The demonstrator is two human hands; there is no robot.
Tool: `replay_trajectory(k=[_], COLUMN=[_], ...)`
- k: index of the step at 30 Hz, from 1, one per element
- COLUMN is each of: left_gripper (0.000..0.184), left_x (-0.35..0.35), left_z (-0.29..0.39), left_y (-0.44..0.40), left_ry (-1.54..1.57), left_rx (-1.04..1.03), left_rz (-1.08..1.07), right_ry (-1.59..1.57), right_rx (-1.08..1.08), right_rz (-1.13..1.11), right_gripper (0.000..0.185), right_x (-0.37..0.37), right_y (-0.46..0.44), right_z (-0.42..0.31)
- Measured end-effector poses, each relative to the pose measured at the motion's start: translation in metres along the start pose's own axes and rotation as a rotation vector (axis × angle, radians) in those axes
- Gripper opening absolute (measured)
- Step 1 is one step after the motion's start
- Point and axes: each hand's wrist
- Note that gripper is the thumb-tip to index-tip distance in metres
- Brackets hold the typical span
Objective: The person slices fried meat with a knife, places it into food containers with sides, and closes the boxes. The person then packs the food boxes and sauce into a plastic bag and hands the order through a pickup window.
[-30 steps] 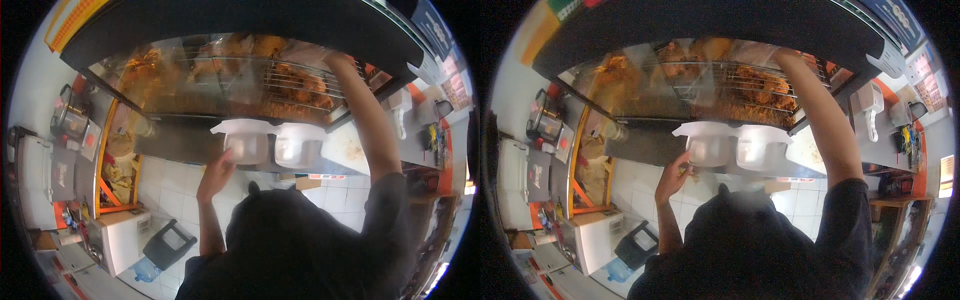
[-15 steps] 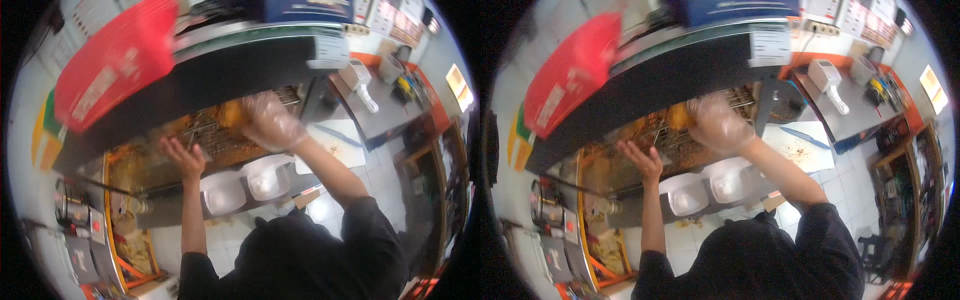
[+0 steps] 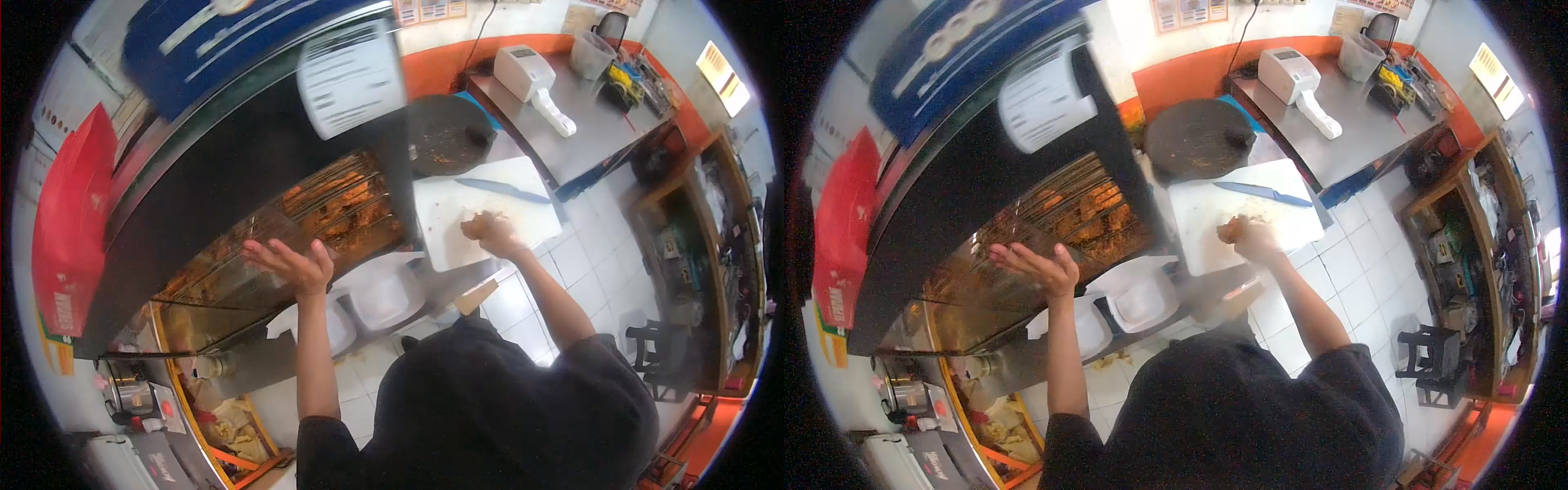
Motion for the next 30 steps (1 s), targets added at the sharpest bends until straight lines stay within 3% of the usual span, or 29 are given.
replay_trajectory(k=[2,4,8,9,12,15,17,18,19,21,23,25,26,27,28,30], left_gripper=[0.08,0.08,0.083,0.085,0.091,0.092,0.092,0.092,0.093,0.089,0.077,0.059,0.044,0.045,0.048,0.049], left_x=[-0.013,-0.025,-0.042,-0.044,-0.046,-0.05,-0.053,-0.052,-0.047,-0.041,-0.05,-0.061,-0.078,-0.091,-0.113,-0.15], left_z=[0.023,0.044,0.074,0.079,0.098,0.109,0.117,0.126,0.135,0.162,0.211,0.272,0.291,0.317,0.337,0.364], left_y=[-0.01,-0.016,-0.022,-0.023,-0.03,-0.035,-0.027,-0.035,-0.049,-0.062,-0.052,-0.021,-0.025,-0.047,-0.028,0.013], left_ry=[0.021,0.042,0.049,0.049,0.054,0.024,0.165,0.162,0.232,0.273,0.269,0.748,0.73,0.802,0.865,0.914], left_rx=[-0.011,-0.038,-0.02,-0.019,-0.01,-0.059,0.139,0.142,0.15,0.175,0.193,0.426,0.275,0.345,0.338,0.346], left_rz=[-0.013,-0.012,-0.077,-0.086,-0.152,-0.201,-0.156,-0.158,-0.07,0.05,0.107,-0.242,-0.481,-0.771,-0.852,-0.928], right_ry=[-0.026,0.211,0.259,0.245,0.07,0.135,0.209,0.189,0.285,0.371,0.082,0.239,0.388,0.472,0.469,0.807], right_rx=[0.093,0.338,0.329,0.259,0.368,0.295,0.31,0.341,0.504,0.653,0.41,0.313,0.219,0.167,0.166,0.171], right_rz=[-0.09,-0.063,-0.265,-0.21,-0.154,-0.264,-0.326,-0.376,-0.136,0.12,0.172,0.223,0.274,0.145,0.137,0.138], right_gripper=[0.046,0.05,0.066,0.07,0.069,0.069,0.066,0.064,0.057,0.049,0.04,0.039,0.037,0.033,0.033,0.029], right_x=[0.005,0.007,0.037,0.037,0.061,0.085,0.092,0.099,0.099,0.107,0.132,0.122,0.118,0.119,0.113,0.103], right_y=[-0.02,-0.035,-0.046,-0.049,-0.058,-0.079,-0.09,-0.091,-0.09,-0.091,-0.083,-0.104,-0.113,-0.115,-0.112,-0.117], right_z=[0.02,0.015,0.003,0.016,0.062,0.091,0.109,0.111,0.116,0.125,0.126,0.171,0.189,0.196,0.2,0.208])
Point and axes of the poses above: each hand's wrist, its own y-axis away from the middle knuckle, its own x-axis out of the back of the hand, z = x × y, and after that the axes turned 10 degrees about -x, right-handed
